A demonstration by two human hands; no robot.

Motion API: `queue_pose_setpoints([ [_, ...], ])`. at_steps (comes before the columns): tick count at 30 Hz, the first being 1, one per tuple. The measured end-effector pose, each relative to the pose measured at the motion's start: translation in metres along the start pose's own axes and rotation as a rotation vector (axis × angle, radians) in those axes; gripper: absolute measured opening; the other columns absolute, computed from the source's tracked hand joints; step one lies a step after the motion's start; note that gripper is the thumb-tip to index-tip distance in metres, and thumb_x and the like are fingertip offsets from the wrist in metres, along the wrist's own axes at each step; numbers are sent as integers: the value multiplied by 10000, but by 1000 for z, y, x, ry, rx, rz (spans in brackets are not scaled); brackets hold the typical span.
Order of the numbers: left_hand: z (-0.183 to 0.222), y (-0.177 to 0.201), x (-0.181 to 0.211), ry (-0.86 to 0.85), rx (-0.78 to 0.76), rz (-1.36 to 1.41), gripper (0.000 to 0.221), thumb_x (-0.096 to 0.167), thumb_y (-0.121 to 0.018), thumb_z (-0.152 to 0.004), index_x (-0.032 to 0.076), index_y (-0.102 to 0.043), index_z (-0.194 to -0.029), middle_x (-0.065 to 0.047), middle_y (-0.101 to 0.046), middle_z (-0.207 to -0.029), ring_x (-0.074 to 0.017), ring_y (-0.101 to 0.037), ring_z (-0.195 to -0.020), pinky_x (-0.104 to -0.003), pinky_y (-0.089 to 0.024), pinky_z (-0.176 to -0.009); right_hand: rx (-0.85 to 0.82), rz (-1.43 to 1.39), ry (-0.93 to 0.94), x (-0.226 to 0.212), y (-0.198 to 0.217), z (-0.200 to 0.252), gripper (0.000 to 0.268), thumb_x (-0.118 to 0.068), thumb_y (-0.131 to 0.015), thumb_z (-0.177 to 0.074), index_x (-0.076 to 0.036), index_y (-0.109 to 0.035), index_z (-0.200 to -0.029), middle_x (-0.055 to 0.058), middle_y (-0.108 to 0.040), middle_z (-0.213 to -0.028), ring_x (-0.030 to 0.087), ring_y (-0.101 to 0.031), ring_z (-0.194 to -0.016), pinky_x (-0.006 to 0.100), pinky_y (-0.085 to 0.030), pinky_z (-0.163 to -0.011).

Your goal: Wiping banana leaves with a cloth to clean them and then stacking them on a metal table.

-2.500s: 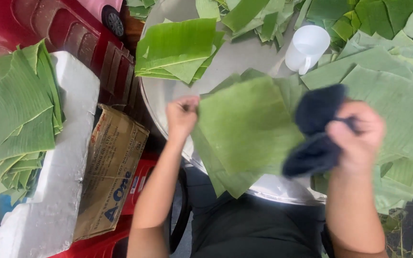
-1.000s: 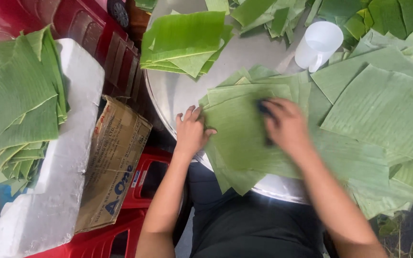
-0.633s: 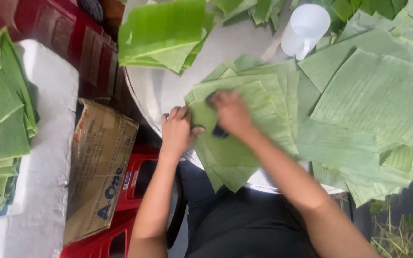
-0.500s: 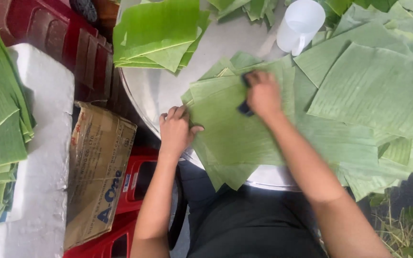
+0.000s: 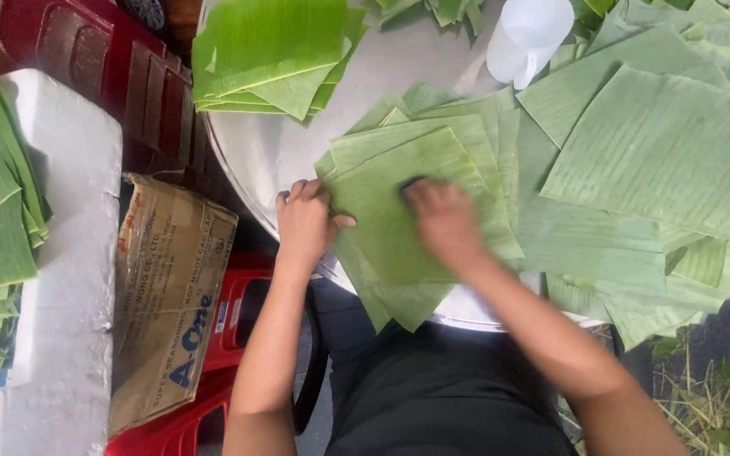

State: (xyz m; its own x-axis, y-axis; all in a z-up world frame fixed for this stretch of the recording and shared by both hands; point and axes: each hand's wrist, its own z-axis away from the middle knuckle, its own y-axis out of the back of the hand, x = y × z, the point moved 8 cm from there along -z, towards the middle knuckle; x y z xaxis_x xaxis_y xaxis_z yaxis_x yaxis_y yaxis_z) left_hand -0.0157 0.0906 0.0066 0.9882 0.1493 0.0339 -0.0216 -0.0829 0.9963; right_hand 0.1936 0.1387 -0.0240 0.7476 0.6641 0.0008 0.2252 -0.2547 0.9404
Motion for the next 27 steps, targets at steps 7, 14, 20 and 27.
queue_pose_setpoints([
  [7,-6,26,10,-17,72,123,739,410,-965,-597,124,-720,-1233,-40,-685,-1151,-245,-597,-1160,-533,-446,-1021,212,-116,-125,119,31,36,477,-83,-750,-734,-90,-761,-1211,68,-687,-1214,260,-664,-1155,345,-487,-945],
  [14,-50,-55,-39,137,120,436,147,183,-861,-792,144,-789,-914,-72,-654,-845,-371,-719,-846,-514,-580,-795,524,-678,-164,108,132,72,321,35,-750,-900,-48,-769,-1210,159,-726,-1225,365,-695,-1143,457,-528,-985],
  [20,-51,44,-41,115,325,735,96,54,-683,-860,103,-764,-843,-152,-719,-744,-431,-721,-815,-500,-554,-769,451,-843,-224,100,128,106,297,15,-746,-879,-72,-772,-1162,163,-744,-1209,360,-709,-1143,459,-534,-1000],
  [27,-88,84,-155,650,624,1196,158,-45,-646,-919,49,-753,-850,-171,-777,-1016,-149,-695,-428,-249,-623,-417,353,-950,-288,96,130,120,237,-67,-681,-951,-16,-731,-1177,135,-713,-1259,216,-687,-1132,322,-537,-1039],
])
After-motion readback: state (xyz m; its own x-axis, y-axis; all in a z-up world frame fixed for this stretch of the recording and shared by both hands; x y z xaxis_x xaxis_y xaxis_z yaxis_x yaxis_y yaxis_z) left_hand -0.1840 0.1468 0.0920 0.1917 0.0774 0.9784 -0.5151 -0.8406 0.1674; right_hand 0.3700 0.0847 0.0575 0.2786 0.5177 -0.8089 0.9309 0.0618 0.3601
